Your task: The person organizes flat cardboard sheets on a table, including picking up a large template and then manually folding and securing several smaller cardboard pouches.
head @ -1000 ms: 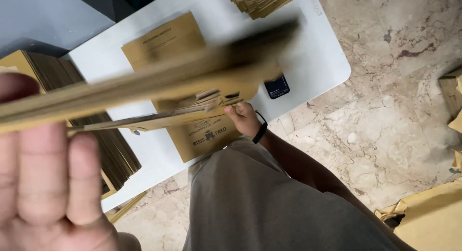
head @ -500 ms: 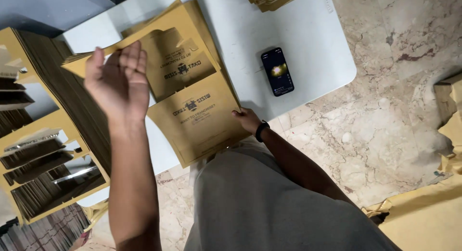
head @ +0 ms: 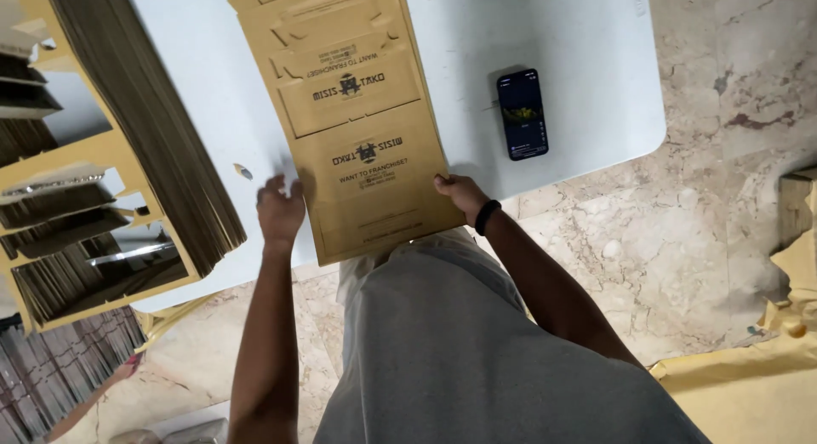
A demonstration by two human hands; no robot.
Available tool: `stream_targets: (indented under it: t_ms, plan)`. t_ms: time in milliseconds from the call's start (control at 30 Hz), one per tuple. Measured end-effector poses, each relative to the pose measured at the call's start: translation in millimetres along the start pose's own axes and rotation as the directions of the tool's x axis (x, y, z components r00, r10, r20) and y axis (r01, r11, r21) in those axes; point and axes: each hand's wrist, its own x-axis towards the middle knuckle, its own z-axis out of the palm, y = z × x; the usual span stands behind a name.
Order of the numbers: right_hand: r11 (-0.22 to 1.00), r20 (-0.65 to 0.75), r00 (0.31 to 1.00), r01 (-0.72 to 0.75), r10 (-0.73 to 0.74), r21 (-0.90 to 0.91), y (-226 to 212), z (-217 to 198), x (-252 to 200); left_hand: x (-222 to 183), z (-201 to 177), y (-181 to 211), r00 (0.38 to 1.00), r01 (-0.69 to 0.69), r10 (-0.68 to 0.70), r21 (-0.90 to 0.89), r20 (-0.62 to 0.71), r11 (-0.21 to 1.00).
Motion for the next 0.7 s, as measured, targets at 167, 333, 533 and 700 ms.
stream_targets:
  t_ms: [167,333,533,700]
  plan:
    - [0.993,0.103,0.991,-0.093,0.084,0.079,-42,-1,-37,-25,1,-3,0.895,0.421,-0.200,-0.605,0.398,0.676]
    - [0.994,0.117,0.988,-0.103,0.098,0.036,-53,2,-46,-27,-48,47,0.840,0.465,-0.134,-0.568,0.526,0.679]
    - [0.908,-0.216,0.966,0.039,-0.141,-0.418,-64,0,-70,1,-18,36,0.847,0.311,-0.034,-0.444,0.530,0.840]
    - [0.941,-0.236,0.913,0.307,-0.333,-0.139,-82,39,-51,6,-21,46,0.882,0.100,-0.016,-0.154,0.472,0.983]
